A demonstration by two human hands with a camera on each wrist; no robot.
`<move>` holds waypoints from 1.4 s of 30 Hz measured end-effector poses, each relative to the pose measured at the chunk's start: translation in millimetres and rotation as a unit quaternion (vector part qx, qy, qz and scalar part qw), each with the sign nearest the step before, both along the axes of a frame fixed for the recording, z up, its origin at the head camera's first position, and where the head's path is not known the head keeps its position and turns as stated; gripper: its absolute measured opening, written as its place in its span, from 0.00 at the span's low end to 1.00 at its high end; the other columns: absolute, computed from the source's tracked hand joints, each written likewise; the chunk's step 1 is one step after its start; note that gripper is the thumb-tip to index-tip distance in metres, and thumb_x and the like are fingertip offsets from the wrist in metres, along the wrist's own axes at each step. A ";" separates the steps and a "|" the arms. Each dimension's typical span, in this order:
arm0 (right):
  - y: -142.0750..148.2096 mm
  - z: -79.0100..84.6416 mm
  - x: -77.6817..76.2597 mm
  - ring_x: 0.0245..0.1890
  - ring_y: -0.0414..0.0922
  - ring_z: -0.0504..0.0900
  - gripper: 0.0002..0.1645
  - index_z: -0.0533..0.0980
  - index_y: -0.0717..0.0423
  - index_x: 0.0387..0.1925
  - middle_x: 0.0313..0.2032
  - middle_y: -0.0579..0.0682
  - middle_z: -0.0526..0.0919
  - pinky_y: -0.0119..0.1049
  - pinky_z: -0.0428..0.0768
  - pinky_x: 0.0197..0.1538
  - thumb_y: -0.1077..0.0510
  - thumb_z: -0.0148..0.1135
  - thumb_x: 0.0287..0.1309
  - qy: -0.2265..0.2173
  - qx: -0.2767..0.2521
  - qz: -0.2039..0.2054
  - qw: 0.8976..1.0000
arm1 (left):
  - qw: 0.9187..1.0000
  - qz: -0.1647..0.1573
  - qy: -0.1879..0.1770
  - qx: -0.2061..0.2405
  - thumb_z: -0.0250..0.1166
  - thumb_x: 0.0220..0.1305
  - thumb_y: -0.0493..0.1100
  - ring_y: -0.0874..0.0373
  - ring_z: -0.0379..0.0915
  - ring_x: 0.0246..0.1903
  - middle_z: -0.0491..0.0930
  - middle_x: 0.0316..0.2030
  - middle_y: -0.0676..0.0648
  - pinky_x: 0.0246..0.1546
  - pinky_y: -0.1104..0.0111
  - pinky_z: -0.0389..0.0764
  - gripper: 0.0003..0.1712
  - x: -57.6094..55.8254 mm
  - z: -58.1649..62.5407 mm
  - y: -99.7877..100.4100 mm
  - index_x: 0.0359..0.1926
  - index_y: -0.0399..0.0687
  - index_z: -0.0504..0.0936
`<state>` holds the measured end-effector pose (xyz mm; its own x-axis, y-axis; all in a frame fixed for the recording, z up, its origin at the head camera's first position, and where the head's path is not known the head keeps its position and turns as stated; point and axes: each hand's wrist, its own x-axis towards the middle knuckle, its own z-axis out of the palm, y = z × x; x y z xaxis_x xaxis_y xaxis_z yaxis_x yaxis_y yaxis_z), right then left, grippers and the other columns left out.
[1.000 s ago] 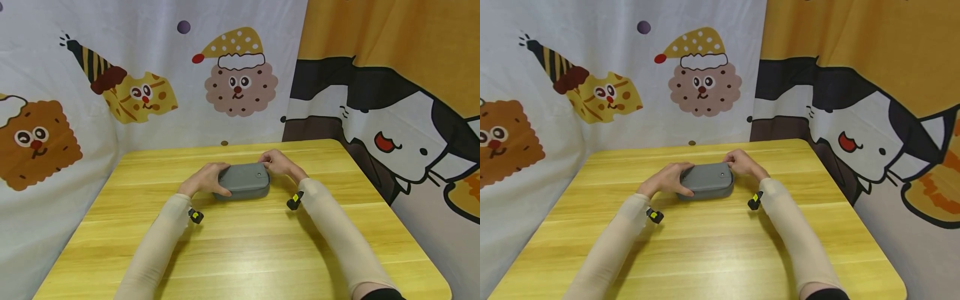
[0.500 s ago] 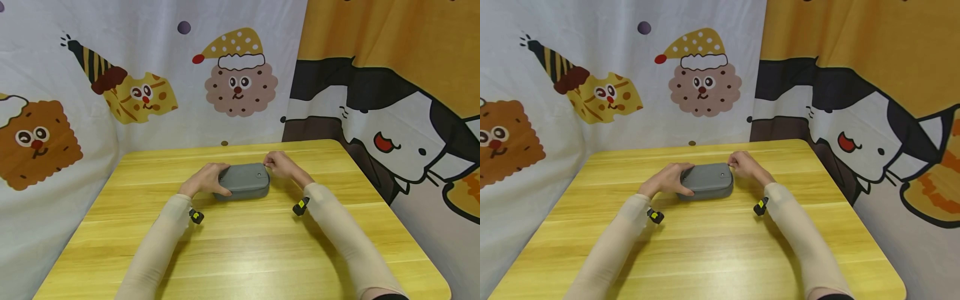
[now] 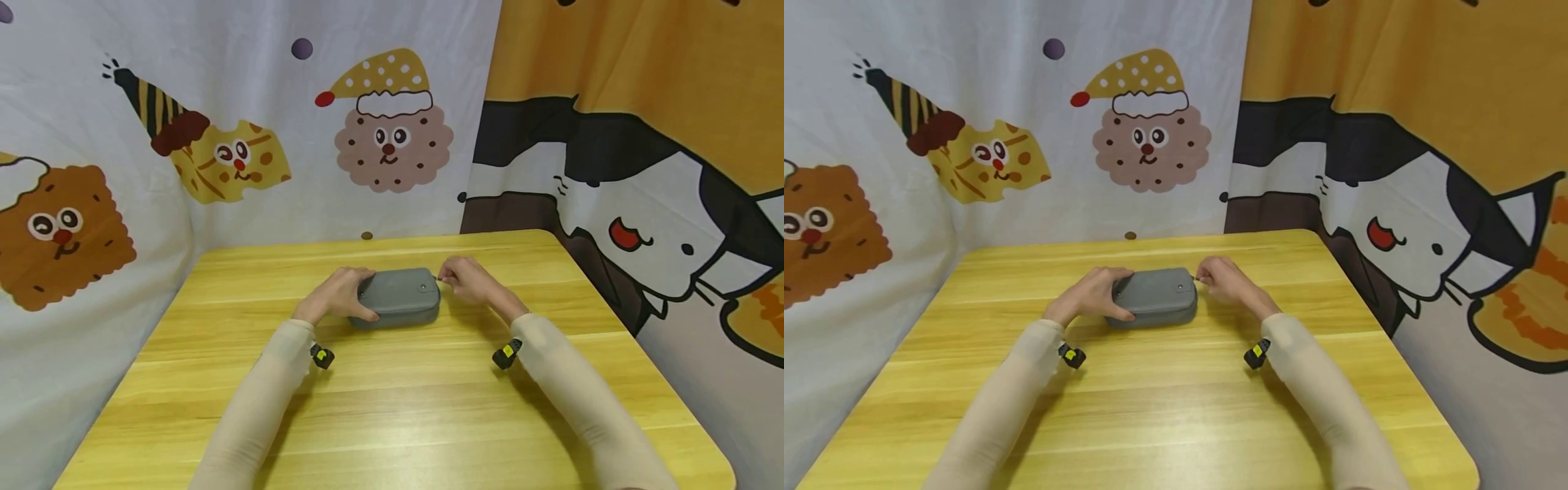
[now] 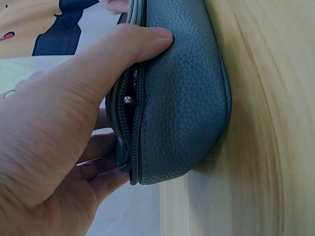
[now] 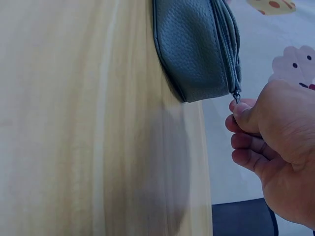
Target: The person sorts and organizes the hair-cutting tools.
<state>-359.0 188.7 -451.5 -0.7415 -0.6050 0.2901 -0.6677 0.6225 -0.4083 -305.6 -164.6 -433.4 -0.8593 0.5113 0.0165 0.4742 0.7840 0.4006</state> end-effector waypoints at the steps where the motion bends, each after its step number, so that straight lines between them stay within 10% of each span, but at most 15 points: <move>1: -0.3 0.0 3.0 0.42 0.53 0.91 0.08 0.90 0.62 0.43 0.40 0.55 0.92 0.53 0.92 0.49 0.69 0.65 0.77 0.001 0.009 -0.005 1.000 | 1.000 0.001 0.000 0.001 0.89 0.55 0.61 0.40 0.78 0.76 0.75 0.81 0.36 0.79 0.48 0.81 0.64 0.3 -0.7 0.3 0.83 0.35 0.71; 42: -41.5 3.2 110.1 0.45 0.55 0.93 0.11 0.89 0.68 0.43 0.42 0.59 0.93 0.48 0.95 0.50 0.78 0.69 0.61 0.063 0.028 -0.018 0.997 | 1.000 0.014 0.019 0.013 0.91 0.54 0.61 0.38 0.79 0.76 0.78 0.79 0.34 0.78 0.46 0.81 0.63 2.0 -3.0 3.4 0.82 0.36 0.74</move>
<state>-248.9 147.1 -448.3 -0.7231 -0.5967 0.3478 -0.6880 0.6667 -0.2866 -303.6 -161.2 -436.5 -0.8717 0.4861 0.0627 0.4678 0.7870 0.4021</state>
